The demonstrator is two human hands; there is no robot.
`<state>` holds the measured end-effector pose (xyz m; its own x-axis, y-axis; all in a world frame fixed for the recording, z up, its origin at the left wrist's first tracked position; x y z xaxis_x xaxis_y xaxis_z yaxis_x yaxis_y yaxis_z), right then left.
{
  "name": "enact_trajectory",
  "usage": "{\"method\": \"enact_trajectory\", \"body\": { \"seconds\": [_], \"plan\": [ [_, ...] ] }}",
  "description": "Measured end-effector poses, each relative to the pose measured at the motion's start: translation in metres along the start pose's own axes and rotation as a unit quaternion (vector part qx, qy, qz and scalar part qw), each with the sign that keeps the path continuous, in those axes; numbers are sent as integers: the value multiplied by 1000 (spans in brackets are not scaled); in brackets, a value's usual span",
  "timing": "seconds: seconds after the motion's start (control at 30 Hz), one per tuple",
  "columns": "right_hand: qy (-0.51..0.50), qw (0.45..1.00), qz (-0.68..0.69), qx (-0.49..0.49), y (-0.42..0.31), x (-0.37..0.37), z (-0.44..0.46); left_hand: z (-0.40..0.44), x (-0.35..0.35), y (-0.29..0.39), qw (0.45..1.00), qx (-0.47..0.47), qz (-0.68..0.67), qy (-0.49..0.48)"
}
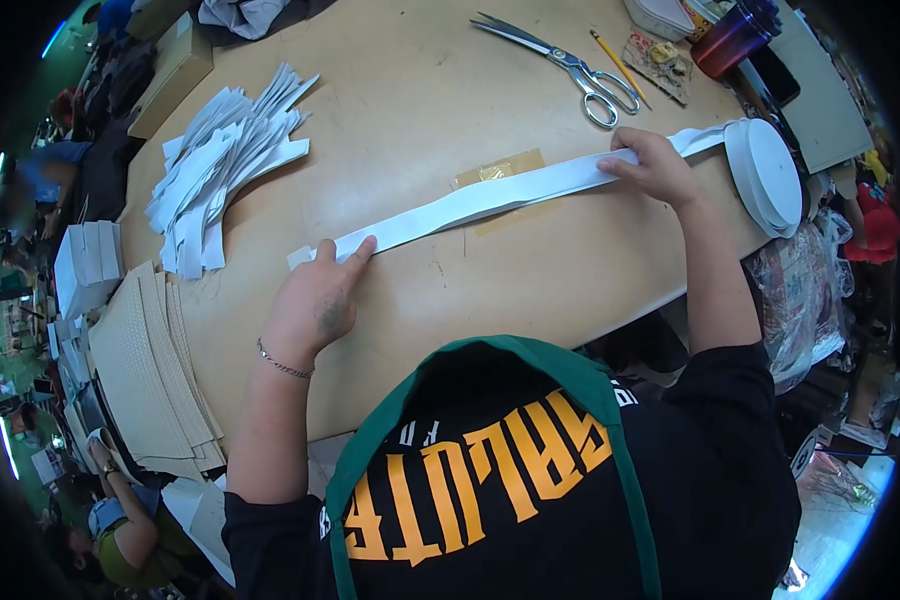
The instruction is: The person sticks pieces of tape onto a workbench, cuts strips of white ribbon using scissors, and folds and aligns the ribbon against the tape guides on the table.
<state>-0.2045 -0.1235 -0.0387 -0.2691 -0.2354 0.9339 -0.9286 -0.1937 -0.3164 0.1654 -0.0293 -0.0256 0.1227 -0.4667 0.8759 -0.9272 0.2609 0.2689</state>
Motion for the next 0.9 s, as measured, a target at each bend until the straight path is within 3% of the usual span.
{"method": "enact_trajectory", "body": {
  "seconds": [0.17, 0.27, 0.3, 0.43, 0.53, 0.63, 0.67, 0.7, 0.73, 0.9],
  "plan": [
    [22, 999, 3, -27, 8, 3, 4, 0, 0, 0, 1000, 8, 11, -10],
    [28, 998, -55, -27, 14, 2, 5, 0, 1, 0, 1000, 14, 8, -13],
    [-18, 993, -109, -47, 10, 3, 6, -1, 1, 0, 1000, 17, 6, -15],
    [41, 968, -243, -51, 21, 6, 1, -2, 0, -1, 1000, 14, -5, -5],
    [222, 915, -326, -81, 1, 16, -15, -3, -1, -1, 1000, 11, -10, 7],
    [323, 928, -169, 77, -52, -10, -17, -2, -1, 0, 1000, 4, -15, 21],
    [293, 922, -165, 190, -90, -28, -25, -2, -1, 0, 1000, 6, -15, 21],
    [223, 932, -161, 235, -118, -51, -30, -2, -1, 1, 1000, 8, -14, 21],
    [243, 908, -143, 309, -146, -64, -37, -2, 0, 1, 1000, 8, -13, 17],
    [230, 927, -120, 270, -166, -78, -18, -4, -2, -1, 999, -6, -13, 35]
  ]
}}
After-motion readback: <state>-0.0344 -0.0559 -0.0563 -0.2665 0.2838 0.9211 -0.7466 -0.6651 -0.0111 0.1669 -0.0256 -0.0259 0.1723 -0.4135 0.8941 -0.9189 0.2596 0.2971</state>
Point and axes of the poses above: each hand's wrist, its own z-axis towards the middle knuckle, its own x-axis out of the back of the hand, y = z × x, the point moved 5 cm from there along z, towards the middle knuckle, and after that the axes turned 13 degrees about -z, right-handed, at the moved point
